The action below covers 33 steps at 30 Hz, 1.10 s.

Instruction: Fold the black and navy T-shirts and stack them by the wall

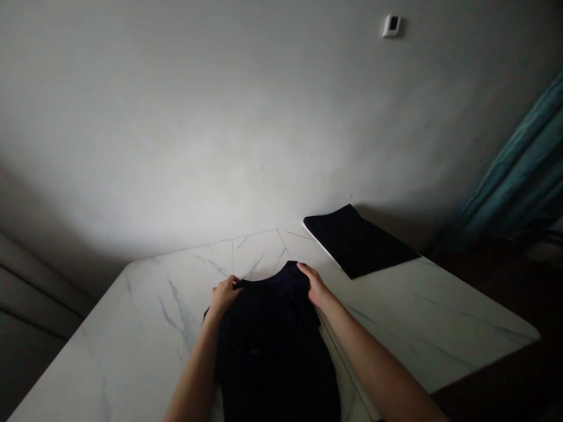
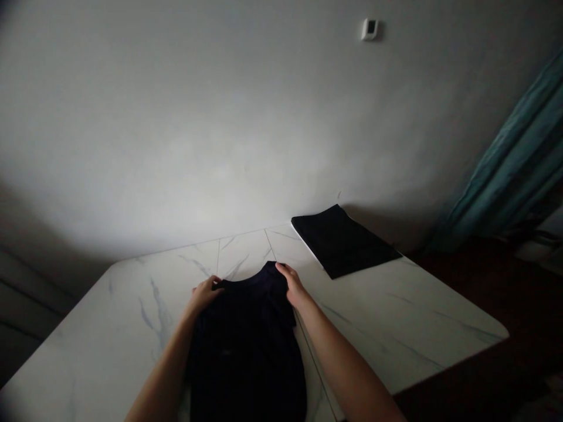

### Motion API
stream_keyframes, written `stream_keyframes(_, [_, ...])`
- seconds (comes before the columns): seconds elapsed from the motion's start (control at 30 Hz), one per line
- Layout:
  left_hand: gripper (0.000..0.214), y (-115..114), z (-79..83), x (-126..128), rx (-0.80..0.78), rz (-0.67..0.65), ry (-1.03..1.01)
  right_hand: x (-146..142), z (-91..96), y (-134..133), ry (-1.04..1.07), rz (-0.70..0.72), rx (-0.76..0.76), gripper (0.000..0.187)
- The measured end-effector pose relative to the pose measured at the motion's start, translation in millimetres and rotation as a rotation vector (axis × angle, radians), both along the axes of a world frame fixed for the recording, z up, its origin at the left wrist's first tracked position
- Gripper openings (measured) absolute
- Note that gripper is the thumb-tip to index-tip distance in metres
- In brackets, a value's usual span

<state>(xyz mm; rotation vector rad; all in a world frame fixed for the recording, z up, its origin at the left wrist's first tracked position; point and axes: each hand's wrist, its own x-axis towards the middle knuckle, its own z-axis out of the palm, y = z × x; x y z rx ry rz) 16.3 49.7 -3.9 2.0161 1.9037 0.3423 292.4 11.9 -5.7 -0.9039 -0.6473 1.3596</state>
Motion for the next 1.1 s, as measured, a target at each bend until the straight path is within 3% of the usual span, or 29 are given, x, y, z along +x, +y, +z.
stream_keyframes(0.13, [0.014, 3.7, 4.5, -10.5, 0.006, -0.008, -0.109, 4.7, -0.8, 1.5, -0.065, -0.013, 0.017, 0.029])
stream_keyframes(0.27, [0.006, 3.2, 14.2, -11.8, 0.137, 0.025, -0.357, 10.6, -2.2, 3.7, -0.133, -0.051, 0.025, 0.026])
stream_keyframes(0.5, [0.012, -5.7, 47.0, -18.3, 0.311, 0.117, -0.516, 43.6, 13.0, 6.9, -0.555, -0.367, 0.124, 0.038])
stream_keyframes(0.63, [0.02, -17.4, 82.4, -30.5, 0.431, 0.078, -0.641, 58.4, 49.4, 7.7, -0.585, -0.333, 0.099, 0.044])
stream_keyframes(0.77, [0.026, -28.6, 133.2, -35.5, 0.409, 0.005, -0.731, 65.4, 109.1, 13.3, -0.592, -0.186, 0.141, 0.039])
stream_keyframes(0.87, [0.026, -42.9, 173.8, -28.2, 0.457, -0.032, -0.749, 66.6, 151.2, 16.0, -0.641, -0.117, 0.223, 0.036])
stream_keyframes(0.93, [0.025, -56.3, 194.1, -16.5, 0.541, -0.021, -0.748, 60.8, 168.5, 14.8, -0.667, -0.1, 0.286, 0.035])
stream_keyframes(1.0, [0.023, -70.1, 204.3, 0.2, 0.634, -0.002, -0.771, 47.2, 175.5, 9.6, -0.664, -0.137, 0.367, 0.035])
stream_keyframes(1.1, [0.022, -85.5, 199.3, 29.5, 0.764, 0.03, -0.812, 14.9, 174.7, -7.6, -0.688, -0.238, 0.52, 0.03])
